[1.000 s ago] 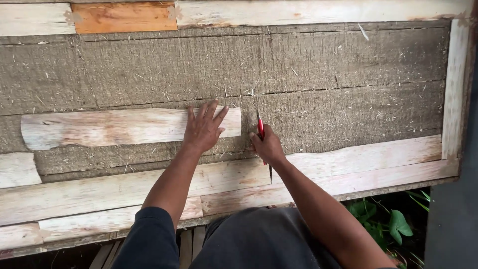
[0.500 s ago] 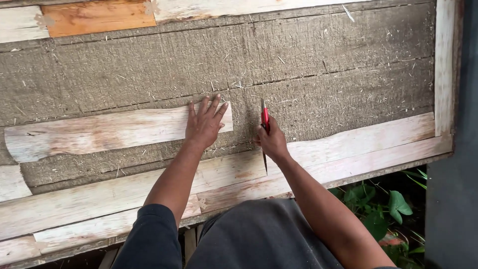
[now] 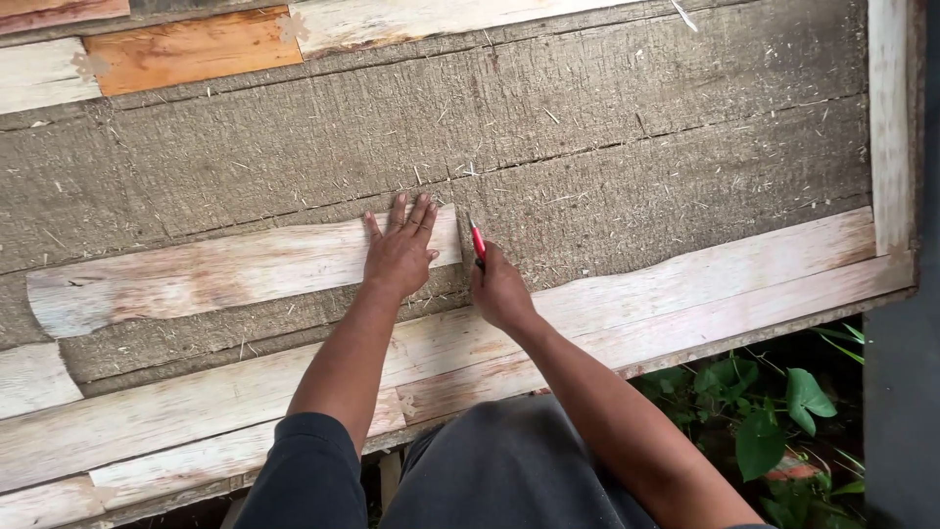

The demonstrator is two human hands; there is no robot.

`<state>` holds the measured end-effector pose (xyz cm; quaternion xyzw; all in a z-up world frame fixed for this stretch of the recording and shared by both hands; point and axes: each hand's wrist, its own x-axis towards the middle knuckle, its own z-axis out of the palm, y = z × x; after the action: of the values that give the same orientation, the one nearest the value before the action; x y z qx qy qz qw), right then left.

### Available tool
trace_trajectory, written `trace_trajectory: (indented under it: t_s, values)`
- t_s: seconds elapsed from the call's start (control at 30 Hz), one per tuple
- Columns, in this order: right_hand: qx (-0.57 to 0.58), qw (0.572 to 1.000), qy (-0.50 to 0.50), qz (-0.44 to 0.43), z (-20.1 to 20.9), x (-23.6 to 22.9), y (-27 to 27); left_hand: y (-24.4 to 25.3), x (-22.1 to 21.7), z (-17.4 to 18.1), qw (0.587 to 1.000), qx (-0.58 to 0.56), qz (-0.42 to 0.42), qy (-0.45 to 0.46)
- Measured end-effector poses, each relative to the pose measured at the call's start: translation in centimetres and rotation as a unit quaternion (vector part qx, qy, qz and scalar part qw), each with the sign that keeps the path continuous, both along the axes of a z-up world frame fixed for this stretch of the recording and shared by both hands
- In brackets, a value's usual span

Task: Cutting thin wood planks to size with a utility knife and arranging them on a wooden surface.

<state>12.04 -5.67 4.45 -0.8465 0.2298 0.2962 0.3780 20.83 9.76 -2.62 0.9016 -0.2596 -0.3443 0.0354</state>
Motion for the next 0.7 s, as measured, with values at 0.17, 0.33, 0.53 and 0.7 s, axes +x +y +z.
trace_trajectory:
  t_s: [0.17,0.33,0.53,0.7]
  values:
    - [-0.018,0.998,-0.044,0.046,-4.0,0.9,1.7,-0.1,0.3,0.4,1.0,0.007,-0.003,0.002]
    - [-0.108,0.987,-0.057,0.104,-7.6,0.4,2.2,0.0,0.4,0.9,1.0,0.001,0.001,0.004]
    - [-0.179,0.969,-0.041,0.166,-9.7,0.8,2.7,-0.4,0.3,0.9,1.0,-0.001,0.017,0.004]
    - [-0.155,0.973,-0.017,0.17,-9.7,1.1,2.1,-0.4,0.4,0.9,1.0,0.002,0.015,0.008]
